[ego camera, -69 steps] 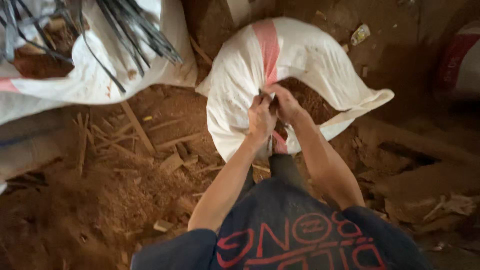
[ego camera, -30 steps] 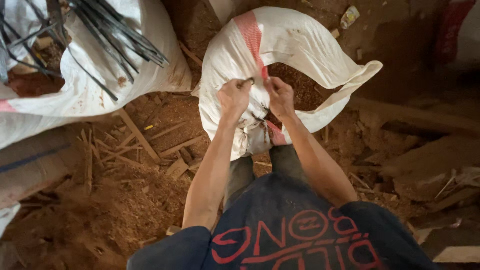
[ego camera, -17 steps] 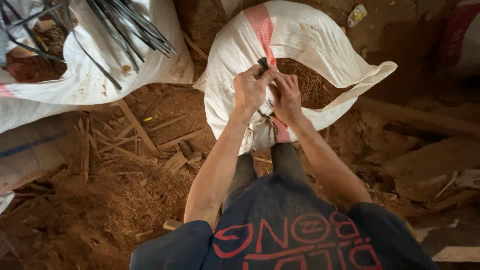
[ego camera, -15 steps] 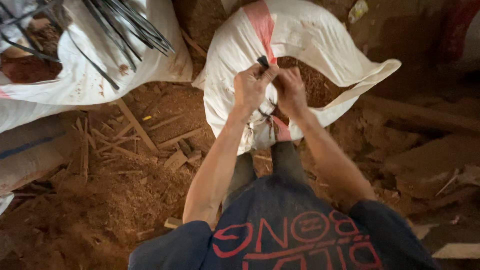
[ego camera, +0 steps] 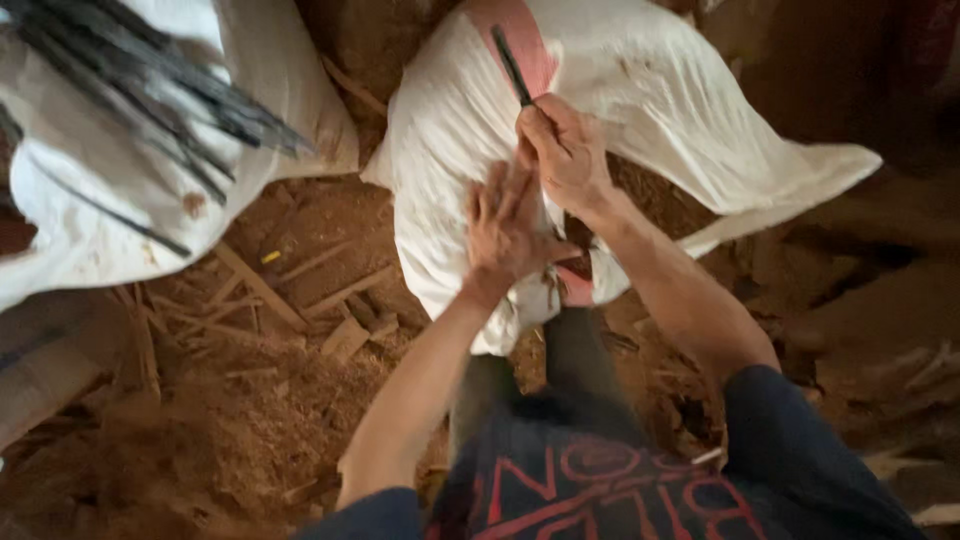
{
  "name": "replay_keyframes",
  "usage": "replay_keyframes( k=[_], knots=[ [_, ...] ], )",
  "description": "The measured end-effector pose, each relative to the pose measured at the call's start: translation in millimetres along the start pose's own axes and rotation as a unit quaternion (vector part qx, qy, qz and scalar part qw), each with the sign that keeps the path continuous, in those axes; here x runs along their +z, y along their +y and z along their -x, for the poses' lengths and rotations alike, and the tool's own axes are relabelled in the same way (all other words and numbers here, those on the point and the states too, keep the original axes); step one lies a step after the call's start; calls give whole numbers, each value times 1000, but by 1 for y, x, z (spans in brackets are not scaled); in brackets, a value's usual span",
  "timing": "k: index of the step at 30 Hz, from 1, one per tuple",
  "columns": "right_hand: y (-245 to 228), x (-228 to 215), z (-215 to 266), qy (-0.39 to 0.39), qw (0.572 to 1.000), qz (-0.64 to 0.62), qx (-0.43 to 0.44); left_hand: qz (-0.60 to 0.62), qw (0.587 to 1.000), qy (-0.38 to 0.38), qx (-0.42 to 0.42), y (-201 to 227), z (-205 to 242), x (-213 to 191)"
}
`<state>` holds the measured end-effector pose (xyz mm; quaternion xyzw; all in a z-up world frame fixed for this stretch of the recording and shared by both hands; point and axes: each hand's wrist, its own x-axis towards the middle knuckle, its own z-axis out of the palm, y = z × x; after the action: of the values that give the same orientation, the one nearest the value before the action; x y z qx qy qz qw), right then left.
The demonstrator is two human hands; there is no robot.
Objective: The person gathers the top of a white sack filled with wood shavings and uses a black plastic tie to secure it. They wrap the tie around the gathered sack opening, twist it to tighten, and then knot the ends to close the sack.
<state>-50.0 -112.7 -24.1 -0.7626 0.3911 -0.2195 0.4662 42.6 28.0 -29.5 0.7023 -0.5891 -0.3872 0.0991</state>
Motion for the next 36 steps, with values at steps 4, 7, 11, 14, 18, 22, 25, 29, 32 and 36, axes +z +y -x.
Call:
replay_keyframes(
  k=[4,7,11,14,18,22,25,29,32,36],
  knots=[
    [20,38,-43,68,998,6,-5,10,1000,12,-2,-3,5,40],
    [22,79,-103,116,902,-392,140,18,998,60,9,-5,-9,54],
    [10,101,-130,72,939,-296,160,37,997,56,35,-2,-8,39],
    [0,61,-128,49,973,-191,117,-18,973,-225,-50,17,-9,18],
    [-27,-2,-106,-16,933,-338,123,23,997,-32,-60,54,6,23],
    [-53,-73,-70,-58,904,-330,264,9,993,22,-113,72,0,47],
    [-47,-126,-23,-89,985,-72,127,9,992,34,-121,72,-4,62],
    [-37,-161,70,-83,907,-58,410,-11,991,90,-102,68,0,76],
    [-36,-176,142,-12,921,-262,287,-4,993,102,-62,70,5,87],
    [-11,-178,163,-5,978,-174,114,-16,983,173,-52,71,4,85]
  ],
)
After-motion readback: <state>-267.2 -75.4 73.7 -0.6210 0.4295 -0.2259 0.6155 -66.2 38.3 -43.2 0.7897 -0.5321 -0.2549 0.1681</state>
